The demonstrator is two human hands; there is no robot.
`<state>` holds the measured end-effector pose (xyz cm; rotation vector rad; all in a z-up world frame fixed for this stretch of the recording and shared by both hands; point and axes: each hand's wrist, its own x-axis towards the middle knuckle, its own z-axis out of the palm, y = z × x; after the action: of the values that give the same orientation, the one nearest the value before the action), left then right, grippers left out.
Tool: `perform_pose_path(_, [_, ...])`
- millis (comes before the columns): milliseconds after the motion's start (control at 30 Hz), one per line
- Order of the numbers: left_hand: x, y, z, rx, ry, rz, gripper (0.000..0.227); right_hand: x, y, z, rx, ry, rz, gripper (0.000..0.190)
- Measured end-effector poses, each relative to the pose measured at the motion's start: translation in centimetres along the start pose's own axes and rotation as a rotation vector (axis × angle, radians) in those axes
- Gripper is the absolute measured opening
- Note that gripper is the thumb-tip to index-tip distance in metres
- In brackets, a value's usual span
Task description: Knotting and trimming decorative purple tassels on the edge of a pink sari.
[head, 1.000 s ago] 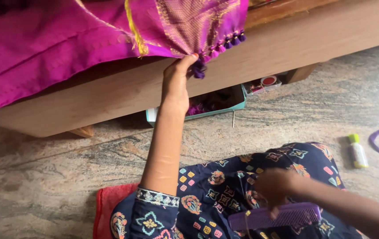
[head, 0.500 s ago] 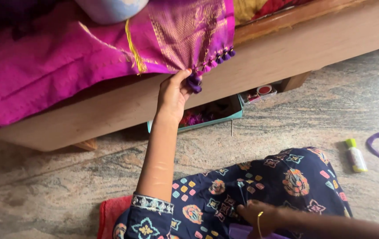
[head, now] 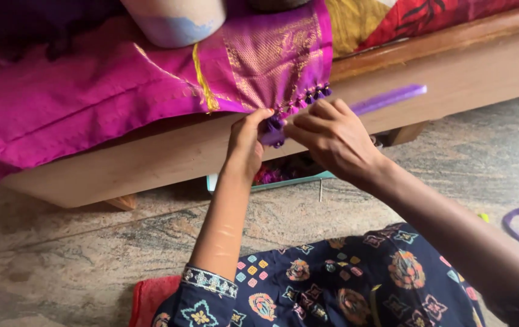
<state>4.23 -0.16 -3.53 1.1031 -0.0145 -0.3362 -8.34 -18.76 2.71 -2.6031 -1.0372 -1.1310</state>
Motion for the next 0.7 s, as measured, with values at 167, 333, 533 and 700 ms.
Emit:
perform_pose_path(167, [-1.0, 0.7, 0.3, -0.017, -0.034, 0.033, 0.026, 0.9, 0.9, 2.1, -0.128, 0.016, 0.112, 0.029])
perform_pose_path(333, [-0.6, 0.7, 0.5, 0.011, 0.027, -0.033, 0.023, -1.2, -0.7, 0.9, 0.053, -0.02, 0.141, 0.026])
perform_pose_path(533, [-1.8, 0.8, 0.3, 0.047, -0.021, 0.073, 0.017, -4.5, 4.0, 4.4, 0.774, -0.261, 0.832, 0.028])
perform_pose_path(700, [-2.1, 1.3, 0.1, 0.35, -0.03, 0.377, 0.022, 0.0, 5.1, 2.5, 1.019, -0.422, 1.211, 0.034])
